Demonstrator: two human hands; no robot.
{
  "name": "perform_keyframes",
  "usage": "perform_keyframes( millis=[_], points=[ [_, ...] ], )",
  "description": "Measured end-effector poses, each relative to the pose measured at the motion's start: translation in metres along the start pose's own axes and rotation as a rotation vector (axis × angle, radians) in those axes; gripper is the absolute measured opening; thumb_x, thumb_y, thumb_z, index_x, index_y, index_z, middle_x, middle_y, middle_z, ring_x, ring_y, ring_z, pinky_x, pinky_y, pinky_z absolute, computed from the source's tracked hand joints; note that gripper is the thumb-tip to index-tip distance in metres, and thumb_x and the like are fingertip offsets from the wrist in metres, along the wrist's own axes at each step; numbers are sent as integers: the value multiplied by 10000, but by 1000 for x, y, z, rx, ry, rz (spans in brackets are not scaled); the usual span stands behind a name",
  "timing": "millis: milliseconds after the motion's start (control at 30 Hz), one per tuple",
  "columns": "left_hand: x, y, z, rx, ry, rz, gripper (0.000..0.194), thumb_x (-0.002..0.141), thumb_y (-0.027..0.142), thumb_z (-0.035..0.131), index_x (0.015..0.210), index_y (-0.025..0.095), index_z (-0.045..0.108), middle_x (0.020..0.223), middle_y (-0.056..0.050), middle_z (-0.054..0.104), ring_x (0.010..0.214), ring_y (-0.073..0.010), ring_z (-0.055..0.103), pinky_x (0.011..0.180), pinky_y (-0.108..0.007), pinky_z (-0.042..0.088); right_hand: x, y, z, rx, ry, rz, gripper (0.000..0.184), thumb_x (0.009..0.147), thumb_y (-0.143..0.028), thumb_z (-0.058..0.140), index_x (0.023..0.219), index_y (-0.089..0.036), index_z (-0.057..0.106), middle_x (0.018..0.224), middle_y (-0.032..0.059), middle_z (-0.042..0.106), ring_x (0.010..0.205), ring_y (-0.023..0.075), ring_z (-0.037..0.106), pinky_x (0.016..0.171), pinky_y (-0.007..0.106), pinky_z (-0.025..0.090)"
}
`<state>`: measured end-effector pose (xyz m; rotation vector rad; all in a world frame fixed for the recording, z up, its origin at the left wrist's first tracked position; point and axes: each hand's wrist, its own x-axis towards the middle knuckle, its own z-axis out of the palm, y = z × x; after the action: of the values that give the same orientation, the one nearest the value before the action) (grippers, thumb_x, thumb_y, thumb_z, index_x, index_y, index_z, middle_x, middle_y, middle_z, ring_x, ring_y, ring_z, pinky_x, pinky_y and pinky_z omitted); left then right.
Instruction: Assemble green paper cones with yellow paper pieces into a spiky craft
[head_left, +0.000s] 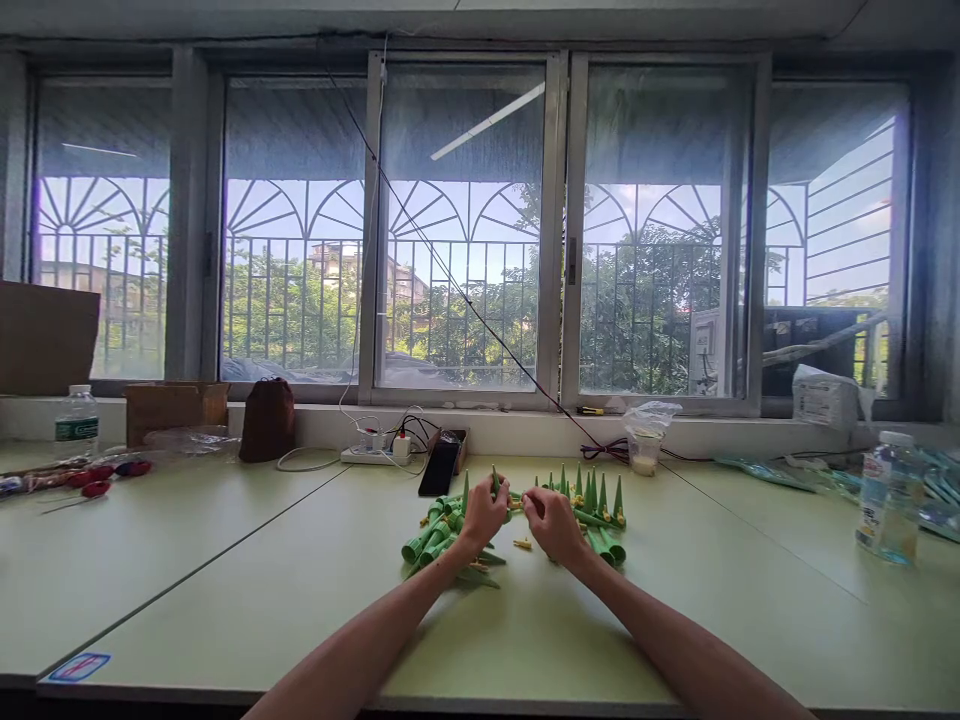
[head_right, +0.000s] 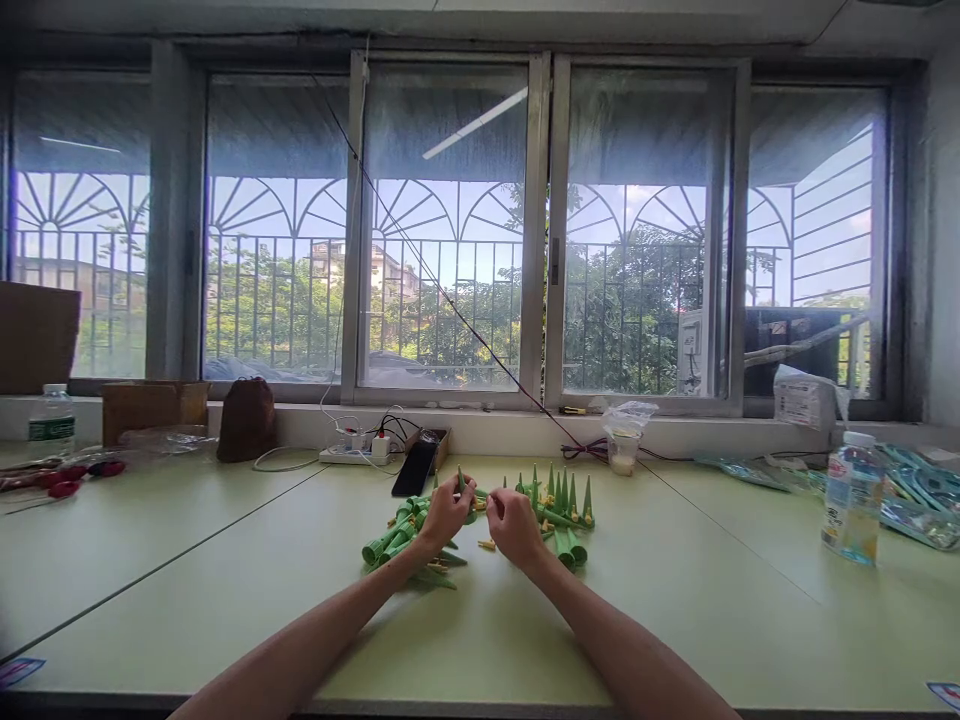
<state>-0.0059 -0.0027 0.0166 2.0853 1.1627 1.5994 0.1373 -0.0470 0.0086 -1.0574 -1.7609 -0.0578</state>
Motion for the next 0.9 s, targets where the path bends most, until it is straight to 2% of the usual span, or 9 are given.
perform_keyframes(
  millis=[500, 900],
  points=[
    [1, -3, 0, 2, 9, -16, 240, 840, 364, 462, 753, 175, 582, 626, -28, 639, 585, -151, 585, 572, -235, 425, 0, 2, 2, 3, -58, -11, 305, 900, -257, 420, 678, -145, 597, 599, 8, 549, 550, 107, 424, 552, 222, 275],
    [-1, -2, 0, 39, -11, 18, 251, 851, 376, 449, 776, 178, 584, 628, -26, 631, 578, -154, 588, 553, -233, 413, -1, 3, 3, -5, -50, -18, 326, 898, -251, 408, 600, -162, 507, 542, -14, 479, 514, 98, 366, 522, 225, 234]
  ],
)
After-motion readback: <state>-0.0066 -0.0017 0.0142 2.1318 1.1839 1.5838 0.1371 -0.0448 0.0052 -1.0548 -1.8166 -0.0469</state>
